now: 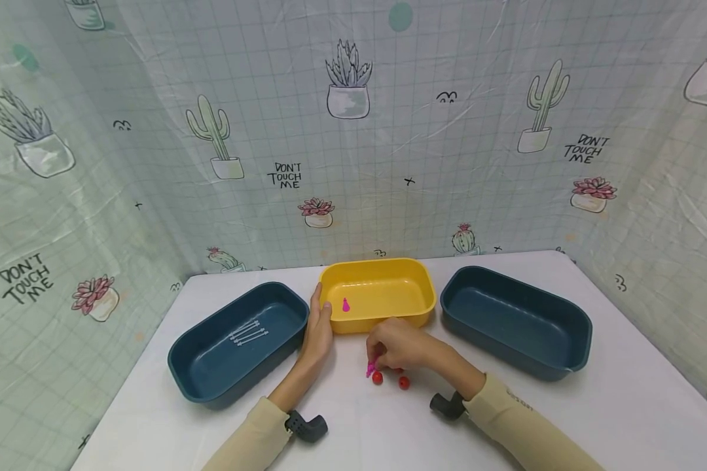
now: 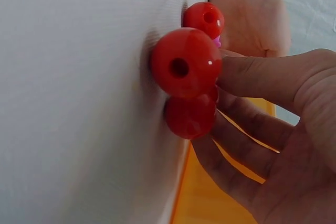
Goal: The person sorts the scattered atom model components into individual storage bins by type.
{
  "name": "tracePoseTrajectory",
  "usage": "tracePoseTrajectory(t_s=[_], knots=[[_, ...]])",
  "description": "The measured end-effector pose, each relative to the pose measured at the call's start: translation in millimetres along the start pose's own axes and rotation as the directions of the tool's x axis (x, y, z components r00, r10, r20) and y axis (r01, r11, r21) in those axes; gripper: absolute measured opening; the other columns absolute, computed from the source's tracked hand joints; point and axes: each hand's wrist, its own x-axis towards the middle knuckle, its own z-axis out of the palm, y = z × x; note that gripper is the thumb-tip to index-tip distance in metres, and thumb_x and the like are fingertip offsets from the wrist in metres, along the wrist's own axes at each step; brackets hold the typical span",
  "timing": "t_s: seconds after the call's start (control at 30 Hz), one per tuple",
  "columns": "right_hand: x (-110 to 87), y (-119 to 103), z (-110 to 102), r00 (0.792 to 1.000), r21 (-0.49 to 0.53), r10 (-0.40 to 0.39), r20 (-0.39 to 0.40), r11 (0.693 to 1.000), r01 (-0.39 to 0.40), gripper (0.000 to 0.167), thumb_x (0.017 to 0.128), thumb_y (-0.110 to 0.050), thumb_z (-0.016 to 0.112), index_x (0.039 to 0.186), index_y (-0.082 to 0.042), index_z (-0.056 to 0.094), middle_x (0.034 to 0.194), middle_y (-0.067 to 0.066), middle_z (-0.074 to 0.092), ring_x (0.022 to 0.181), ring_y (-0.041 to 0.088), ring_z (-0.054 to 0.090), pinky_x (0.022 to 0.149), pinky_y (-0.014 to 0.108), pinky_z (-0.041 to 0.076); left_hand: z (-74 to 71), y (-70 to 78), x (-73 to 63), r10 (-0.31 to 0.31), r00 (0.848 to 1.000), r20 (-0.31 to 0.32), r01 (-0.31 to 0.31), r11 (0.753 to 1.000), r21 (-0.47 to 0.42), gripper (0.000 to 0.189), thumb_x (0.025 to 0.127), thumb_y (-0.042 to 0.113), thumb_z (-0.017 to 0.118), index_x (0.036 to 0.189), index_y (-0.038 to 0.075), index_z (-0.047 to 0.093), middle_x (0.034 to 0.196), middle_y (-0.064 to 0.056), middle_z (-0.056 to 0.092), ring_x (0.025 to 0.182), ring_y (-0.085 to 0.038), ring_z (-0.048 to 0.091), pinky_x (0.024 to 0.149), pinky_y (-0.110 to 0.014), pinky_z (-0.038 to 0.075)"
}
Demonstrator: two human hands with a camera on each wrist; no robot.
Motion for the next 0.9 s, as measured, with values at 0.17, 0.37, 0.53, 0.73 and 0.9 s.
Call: tracePoseTrajectory(t_s=[0.17, 0.37, 0.53, 0.73, 0.9], knots=[[-0.3, 0, -2, 1.000, 0.037, -0.002, -0.003, 0.999, 0.002, 0.011, 0.086, -0.012, 0.084, 0.085, -0.021, 0.079, 0.077, -0.013, 0.067, 0.068, 0.006, 0.057, 0.064, 0.018, 0.053, -0.2, -0.5, 0.3, -0.003, 1.000, 0.002, 0.003, 1.000, 0.007, 0.057, 0.113, 0.032, 0.029, 0.167, 0.023, 0.013, 0.175, -0.003, 0.014, 0.162, -0.028, 0.012, 0.131, -0.055, 0.007], [-1.0, 3, -4, 0.999, 0.105, -0.035, -0.020, 0.994, 0.037, 0.009, 0.088, -0.012, 0.081, 0.086, -0.020, 0.078, 0.076, -0.011, 0.068, 0.063, 0.006, 0.057, 0.062, 0.019, 0.055, -0.3, -0.6, 0.6, -0.004, 1.000, 0.004, 0.004, 1.000, 0.008, 0.057, 0.113, 0.031, 0.029, 0.167, 0.023, 0.014, 0.175, -0.003, 0.014, 0.162, -0.028, 0.012, 0.131, -0.055, 0.007], [-0.4, 4, -5, 0.998, 0.135, -0.041, -0.037, 0.990, 0.046, 0.008, 0.090, -0.011, 0.080, 0.096, -0.016, 0.078, 0.081, -0.009, 0.070, 0.064, 0.006, 0.058, 0.065, 0.019, 0.055, -0.3, 0.0, 0.3, 0.000, 1.000, 0.006, 0.000, 1.000, 0.002, 0.057, 0.113, 0.030, 0.030, 0.167, 0.023, 0.014, 0.175, -0.003, 0.015, 0.162, -0.028, 0.013, 0.131, -0.055, 0.007], [-1.3, 2, -9, 0.995, 0.148, -0.073, -0.062, 0.986, 0.081, 0.020, 0.091, -0.008, 0.077, 0.110, -0.013, 0.077, 0.085, -0.006, 0.071, 0.067, 0.006, 0.060, 0.069, 0.018, 0.055, -0.9, -0.6, 0.4, 0.009, 1.000, 0.003, -0.009, 1.000, 0.004, 0.057, 0.112, 0.029, 0.030, 0.167, 0.022, 0.014, 0.175, -0.003, 0.016, 0.162, -0.029, 0.014, 0.131, -0.055, 0.007], [-3.8, -1, -16, 0.990, 0.098, -0.067, -0.120, 0.992, 0.079, 0.015, 0.091, -0.010, 0.078, 0.106, -0.014, 0.079, 0.085, -0.011, 0.070, 0.076, 0.006, 0.060, 0.075, 0.018, 0.055, -0.4, -0.7, 0.7, -0.005, 1.000, 0.002, 0.005, 1.000, 0.002, 0.057, 0.112, 0.030, 0.030, 0.167, 0.024, 0.014, 0.175, -0.003, 0.015, 0.162, -0.029, 0.014, 0.131, -0.055, 0.008]])
